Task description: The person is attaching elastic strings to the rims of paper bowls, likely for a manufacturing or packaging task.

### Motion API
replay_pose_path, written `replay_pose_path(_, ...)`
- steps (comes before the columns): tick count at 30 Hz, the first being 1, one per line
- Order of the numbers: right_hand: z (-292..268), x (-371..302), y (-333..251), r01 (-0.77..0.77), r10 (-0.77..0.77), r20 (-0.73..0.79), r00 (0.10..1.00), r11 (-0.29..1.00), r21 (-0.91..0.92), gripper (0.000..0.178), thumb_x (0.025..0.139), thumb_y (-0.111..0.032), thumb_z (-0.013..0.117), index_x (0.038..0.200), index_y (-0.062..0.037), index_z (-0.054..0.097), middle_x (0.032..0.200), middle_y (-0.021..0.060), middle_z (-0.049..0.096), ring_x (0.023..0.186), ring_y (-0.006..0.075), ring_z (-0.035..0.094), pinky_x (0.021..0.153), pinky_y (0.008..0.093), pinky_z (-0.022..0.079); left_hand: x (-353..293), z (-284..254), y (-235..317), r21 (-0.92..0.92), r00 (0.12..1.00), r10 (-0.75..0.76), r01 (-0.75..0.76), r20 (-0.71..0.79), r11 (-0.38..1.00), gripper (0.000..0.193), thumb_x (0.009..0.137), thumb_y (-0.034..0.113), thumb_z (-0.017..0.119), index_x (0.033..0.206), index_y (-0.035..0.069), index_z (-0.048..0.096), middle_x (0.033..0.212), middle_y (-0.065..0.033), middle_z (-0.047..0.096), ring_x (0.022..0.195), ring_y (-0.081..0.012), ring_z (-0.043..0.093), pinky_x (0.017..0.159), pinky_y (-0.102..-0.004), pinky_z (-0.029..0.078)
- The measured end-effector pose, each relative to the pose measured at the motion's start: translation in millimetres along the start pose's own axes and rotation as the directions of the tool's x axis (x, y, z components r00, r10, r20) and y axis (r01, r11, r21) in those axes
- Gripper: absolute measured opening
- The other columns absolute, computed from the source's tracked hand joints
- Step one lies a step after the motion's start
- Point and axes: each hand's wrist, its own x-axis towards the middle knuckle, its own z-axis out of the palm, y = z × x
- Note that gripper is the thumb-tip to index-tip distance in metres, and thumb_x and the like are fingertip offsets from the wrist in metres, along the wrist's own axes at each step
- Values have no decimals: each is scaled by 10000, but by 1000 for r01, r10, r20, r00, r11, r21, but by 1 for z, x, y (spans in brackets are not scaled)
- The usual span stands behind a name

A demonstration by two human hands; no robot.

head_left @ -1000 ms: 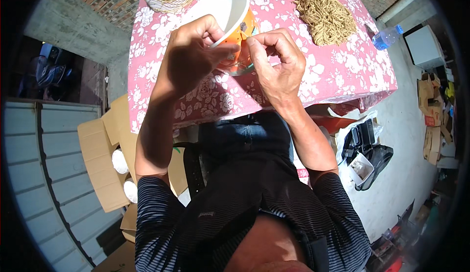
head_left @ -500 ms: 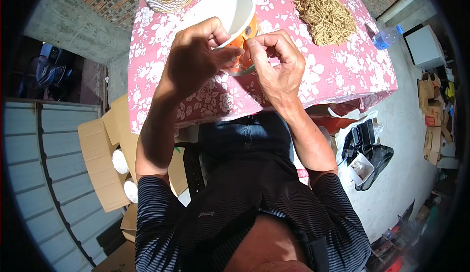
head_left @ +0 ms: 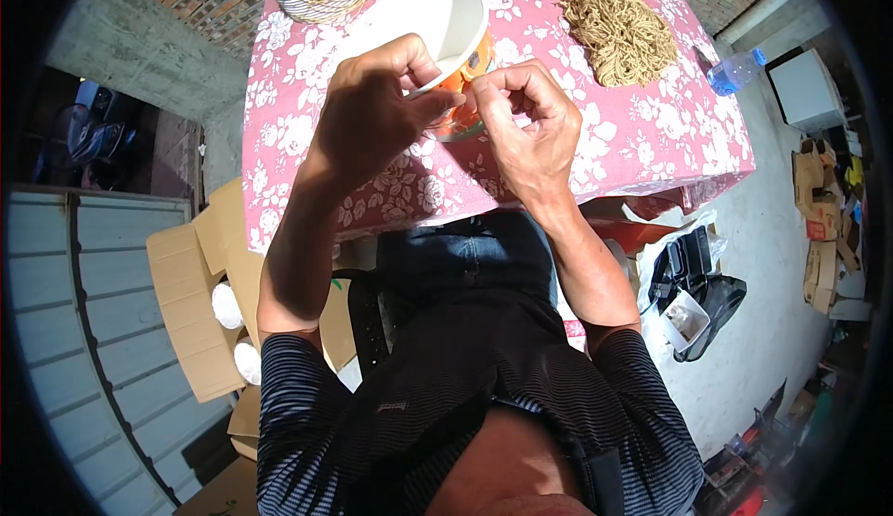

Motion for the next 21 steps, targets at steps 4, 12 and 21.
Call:
replay_pose_path(4, 1, 0, 10, -40, 40, -10, 999, 998, 38, 68, 861, -17, 731, 824, 22, 689, 768, 26, 639, 630, 56, 554, 575, 233, 451, -1, 4, -1, -66, 999, -39, 39, -4, 997, 215, 824, 104, 823, 872, 9, 636, 746, -125, 689, 713, -220, 715, 658, -340, 555)
replay_pose_path(12, 2, -1, 8, -127, 131, -38, 991, 989, 77, 69, 862, -15, 723, 817, 25, 689, 764, 21, 637, 631, 52, 544, 575, 231, 446, -3, 7, -1, -100, 997, -71, 69, -20, 993, 200, 828, 107, 812, 862, 10, 640, 748, -124, 696, 708, -231, 717, 669, -347, 561)
replay_pose_path(21, 3, -2, 7, -73, 76, -40, 996, 996, 55, 54, 853, -7, 727, 817, 19, 697, 766, 14, 622, 628, 47, 535, 570, 226, 440, -2, 8, 9, 18, 999, -45, 44, 5, 999, 155, 878, 26, 760, 865, -6, 609, 714, -63, 691, 682, -98, 699, 606, -263, 546)
